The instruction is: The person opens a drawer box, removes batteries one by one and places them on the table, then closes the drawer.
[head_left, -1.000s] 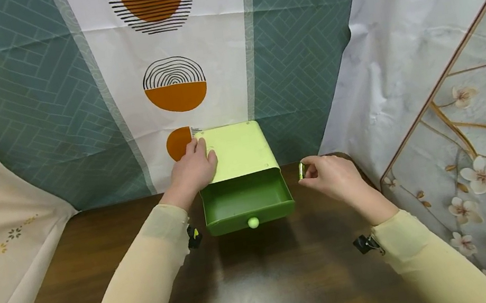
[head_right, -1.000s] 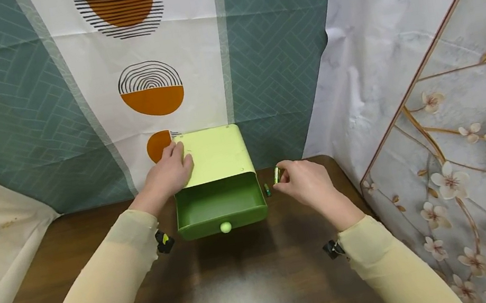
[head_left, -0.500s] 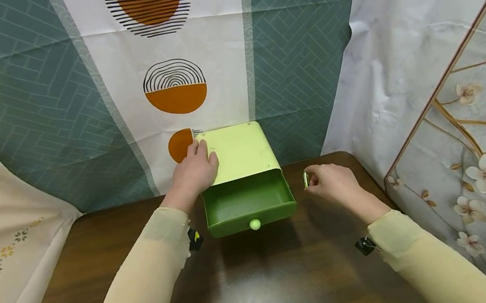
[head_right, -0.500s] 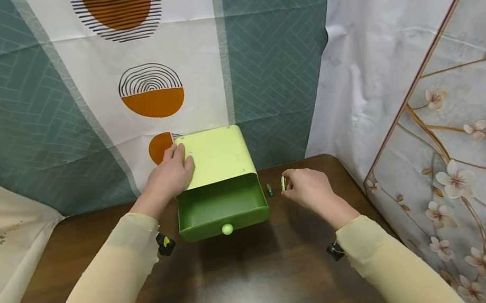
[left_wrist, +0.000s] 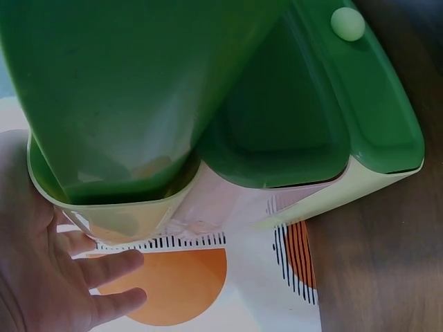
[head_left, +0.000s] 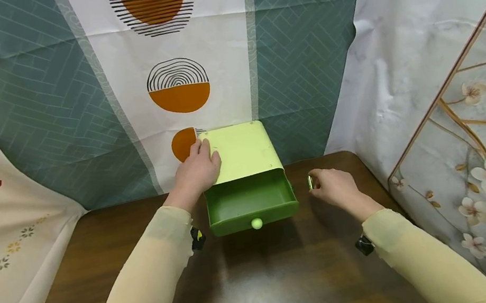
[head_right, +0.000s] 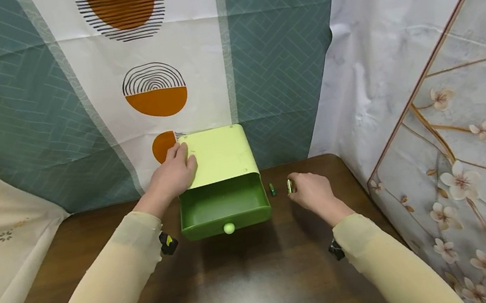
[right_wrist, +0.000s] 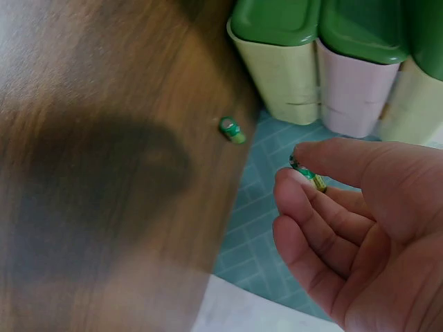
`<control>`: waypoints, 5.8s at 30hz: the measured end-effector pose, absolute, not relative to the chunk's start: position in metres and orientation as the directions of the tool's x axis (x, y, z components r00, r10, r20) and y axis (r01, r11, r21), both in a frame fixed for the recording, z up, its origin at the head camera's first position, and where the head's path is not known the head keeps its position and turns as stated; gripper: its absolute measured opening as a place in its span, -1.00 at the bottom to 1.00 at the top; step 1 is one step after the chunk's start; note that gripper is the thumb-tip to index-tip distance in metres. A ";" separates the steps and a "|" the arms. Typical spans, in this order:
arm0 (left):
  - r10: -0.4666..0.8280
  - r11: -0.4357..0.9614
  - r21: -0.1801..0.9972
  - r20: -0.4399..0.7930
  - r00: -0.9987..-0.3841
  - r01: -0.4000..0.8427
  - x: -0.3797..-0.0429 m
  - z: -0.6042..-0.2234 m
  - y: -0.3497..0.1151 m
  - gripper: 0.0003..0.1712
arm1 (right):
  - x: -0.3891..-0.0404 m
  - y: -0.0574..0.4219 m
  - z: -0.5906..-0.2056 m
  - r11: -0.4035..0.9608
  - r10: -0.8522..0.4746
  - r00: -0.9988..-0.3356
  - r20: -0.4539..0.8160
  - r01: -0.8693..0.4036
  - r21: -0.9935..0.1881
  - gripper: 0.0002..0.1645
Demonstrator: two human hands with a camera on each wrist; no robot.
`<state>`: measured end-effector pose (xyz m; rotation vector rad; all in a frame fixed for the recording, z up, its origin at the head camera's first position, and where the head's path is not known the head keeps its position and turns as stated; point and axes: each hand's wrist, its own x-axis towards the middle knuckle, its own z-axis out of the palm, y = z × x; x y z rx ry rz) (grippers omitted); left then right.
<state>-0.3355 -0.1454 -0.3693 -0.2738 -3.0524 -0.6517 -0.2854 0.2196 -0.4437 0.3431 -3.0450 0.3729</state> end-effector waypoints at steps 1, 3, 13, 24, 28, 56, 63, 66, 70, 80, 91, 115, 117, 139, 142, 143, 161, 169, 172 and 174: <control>0.170 0.897 0.406 0.043 -0.985 0.172 -0.335 -0.369 -0.145 -0.17 | -0.286 0.221 -0.446 0.948 -0.209 -0.975 0.071 -0.220 -0.228 -0.46; 0.172 0.895 0.410 0.042 -0.984 0.174 -0.335 -0.370 -0.144 -0.17 | -0.288 0.223 -0.450 0.952 -0.201 -0.978 0.050 -0.207 -0.224 -0.43; 0.165 0.893 0.417 0.050 -0.985 0.171 -0.336 -0.371 -0.144 -0.16 | -0.301 0.227 -0.469 0.959 -0.185 -0.982 -0.029 -0.175 -0.223 -0.36; 0.151 0.891 0.425 0.045 -0.987 0.156 -0.335 -0.372 -0.144 -0.15 | -0.328 0.232 -0.496 0.959 -0.158 -0.981 -0.113 -0.126 -0.253 -0.34; 0.151 0.892 0.425 0.043 -0.988 0.155 -0.336 -0.372 -0.143 -0.15 | -0.338 0.234 -0.503 0.958 -0.152 -0.978 -0.145 -0.110 -0.263 -0.35; 0.158 0.885 0.437 0.048 -0.986 0.163 -0.332 -0.369 -0.142 -0.17 | -0.425 0.259 -0.599 0.938 -0.229 -0.963 -0.141 -0.180 -0.296 -0.32; 0.158 0.891 0.425 0.047 -0.986 0.163 -0.332 -0.369 -0.143 -0.17 | -0.414 0.243 -0.574 0.929 -0.274 -0.951 -0.141 -0.224 -0.294 -0.29; 0.157 0.892 0.421 0.052 -0.986 0.164 -0.333 -0.369 -0.144 -0.17 | -0.405 0.234 -0.556 0.934 -0.273 -0.949 -0.156 -0.222 -0.281 -0.31; 0.155 0.894 0.417 0.055 -0.986 0.163 -0.333 -0.369 -0.143 -0.17 | -0.390 0.225 -0.534 0.928 -0.289 -0.941 -0.178 -0.230 -0.293 -0.33; 0.151 0.901 0.402 0.057 -0.987 0.161 -0.333 -0.369 -0.142 -0.16 | -0.375 0.218 -0.519 0.905 -0.311 -0.935 -0.172 -0.236 -0.355 -0.29; 0.149 0.901 0.406 0.049 -0.988 0.156 -0.332 -0.368 -0.142 -0.17 | -0.370 0.213 -0.511 0.904 -0.324 -0.929 -0.178 -0.249 -0.348 -0.32; 0.154 0.899 0.407 0.058 -0.986 0.164 -0.332 -0.367 -0.138 -0.17 | -0.367 0.215 -0.510 0.908 -0.347 -0.920 -0.180 -0.282 -0.310 -0.29; 0.153 0.899 0.406 0.059 -0.986 0.164 -0.332 -0.367 -0.138 -0.17 | -0.367 0.216 -0.510 0.908 -0.350 -0.920 -0.178 -0.286 -0.307 -0.28; 0.152 0.896 0.413 0.054 -0.987 0.161 -0.333 -0.370 -0.143 -0.17 | -0.354 0.215 -0.509 0.908 -0.353 -0.924 -0.146 -0.301 -0.291 -0.24; 0.152 0.895 0.416 0.056 -0.987 0.161 -0.333 -0.370 -0.143 -0.16 | -0.349 0.217 -0.505 0.909 -0.351 -0.929 -0.122 -0.306 -0.282 -0.25; 0.153 0.895 0.416 0.055 -0.987 0.161 -0.332 -0.370 -0.143 -0.16 | -0.347 0.218 -0.504 0.909 -0.349 -0.930 -0.111 -0.307 -0.282 -0.25; 0.152 0.902 0.401 0.048 -0.987 0.158 -0.335 -0.370 -0.144 -0.17 | -0.317 0.224 -0.477 0.914 -0.325 -0.941 0.093 -0.338 -0.226 -0.35; 0.150 0.902 0.401 0.048 -0.987 0.157 -0.335 -0.371 -0.143 -0.16 | -0.301 0.221 -0.464 0.906 -0.306 -0.930 0.205 -0.350 -0.239 -0.40; 0.150 0.901 0.404 0.048 -0.988 0.156 -0.334 -0.370 -0.142 -0.16 | -0.295 0.220 -0.459 0.902 -0.310 -0.922 0.230 -0.362 -0.235 -0.40; 0.148 0.900 0.407 0.047 -0.988 0.154 -0.332 -0.369 -0.142 -0.16 | -0.291 0.220 -0.457 0.899 -0.317 -0.915 0.249 -0.374 -0.228 -0.40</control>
